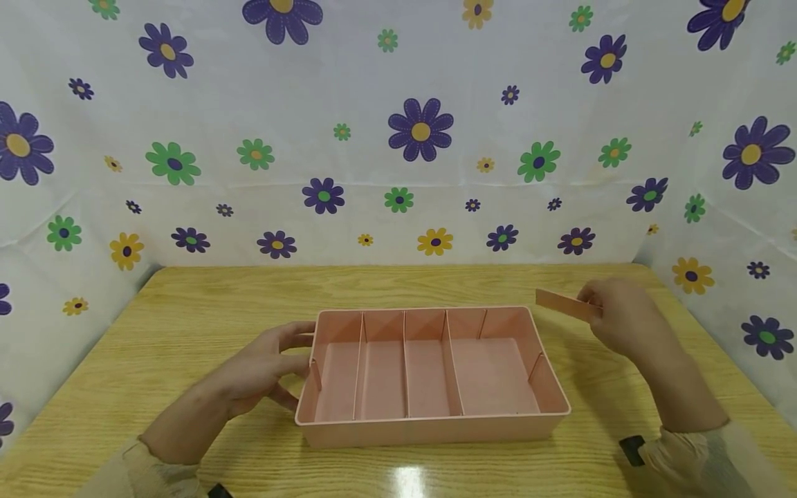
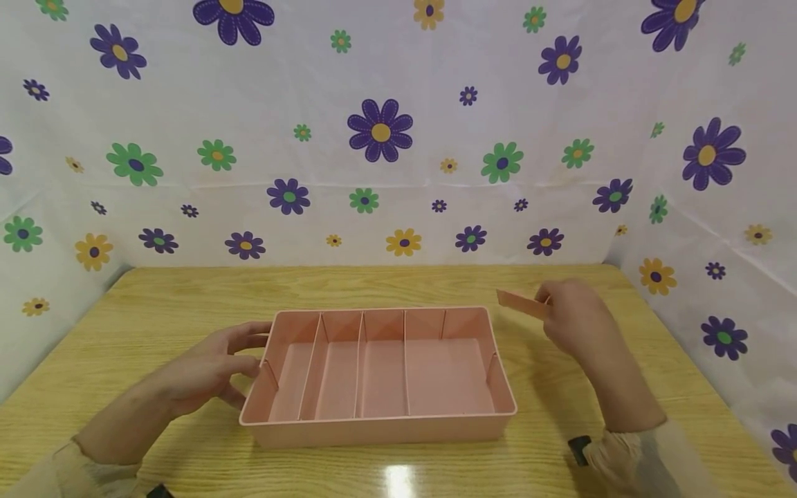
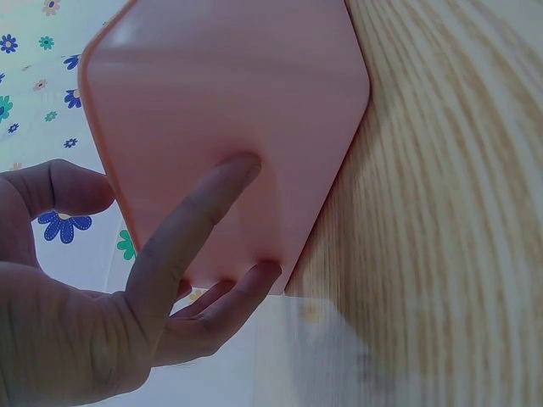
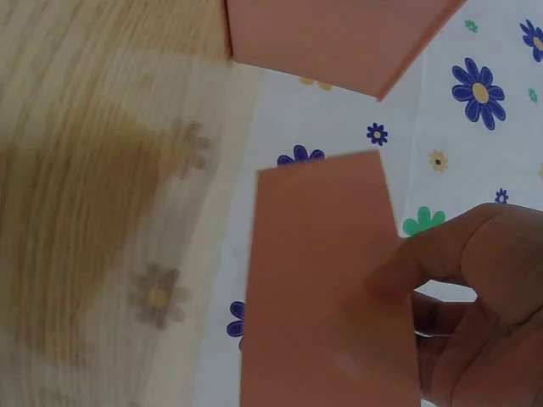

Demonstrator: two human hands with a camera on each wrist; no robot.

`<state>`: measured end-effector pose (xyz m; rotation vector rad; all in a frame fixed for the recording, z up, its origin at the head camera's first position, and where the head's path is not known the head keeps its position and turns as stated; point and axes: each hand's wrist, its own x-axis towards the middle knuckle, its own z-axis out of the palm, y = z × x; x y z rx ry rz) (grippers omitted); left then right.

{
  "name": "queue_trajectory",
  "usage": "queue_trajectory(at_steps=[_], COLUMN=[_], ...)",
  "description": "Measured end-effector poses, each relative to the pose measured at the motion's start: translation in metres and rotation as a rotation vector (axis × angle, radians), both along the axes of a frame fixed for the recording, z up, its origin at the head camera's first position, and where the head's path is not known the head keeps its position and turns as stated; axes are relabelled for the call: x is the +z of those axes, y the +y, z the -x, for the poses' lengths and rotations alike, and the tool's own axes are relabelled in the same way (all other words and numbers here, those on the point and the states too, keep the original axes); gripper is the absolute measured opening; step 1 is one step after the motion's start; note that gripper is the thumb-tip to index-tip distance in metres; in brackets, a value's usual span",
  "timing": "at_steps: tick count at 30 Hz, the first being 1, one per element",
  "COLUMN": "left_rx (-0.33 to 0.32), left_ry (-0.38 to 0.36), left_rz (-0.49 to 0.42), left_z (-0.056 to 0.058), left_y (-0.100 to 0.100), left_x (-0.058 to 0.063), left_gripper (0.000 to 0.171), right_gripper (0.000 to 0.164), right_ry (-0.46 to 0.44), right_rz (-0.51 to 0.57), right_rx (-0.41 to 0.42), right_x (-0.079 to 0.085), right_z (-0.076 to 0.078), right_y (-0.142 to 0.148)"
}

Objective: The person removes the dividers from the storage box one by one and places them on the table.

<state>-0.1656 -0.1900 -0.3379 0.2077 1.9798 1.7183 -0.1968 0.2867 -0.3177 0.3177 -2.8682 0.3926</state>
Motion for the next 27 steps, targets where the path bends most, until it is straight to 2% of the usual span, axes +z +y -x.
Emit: queue_trajectory(at_steps=[4, 13, 20, 25, 27], left_rx=[0.001, 0.0, 0.003, 0.0, -0.004], left_ry=[0.0, 0.0, 0.002, 0.006, 0.007], left_rz=[-0.001, -0.005, 0.002, 0.001, 0.0], left_z=[0.0, 0.0, 0.001, 0.001, 0.001], left_y=[0.0, 0.0, 0.001, 0.001, 0.001], left_x=[0.0, 0.0, 0.0, 0.0, 0.0], left_gripper=[0.067, 0.067, 0.067, 0.067, 0.067], right_gripper=[0.02, 0.021, 0.019, 0.021, 0.02], right_ry=[-0.103, -0.213, -0.405, -0.448, -0.465], right_rz=[-0.05, -0.107, -0.149, -0.14, -0.149], right_rx=[0.037, 0.12, 0.229, 0.262, 0.252], right_x=[-0.004, -0.012, -0.022, -0.02, -0.02], right_z=[0.003, 0.003, 0.003, 0.0, -0.001], right_y=[0.002, 0.008, 0.01, 0.005, 0.003])
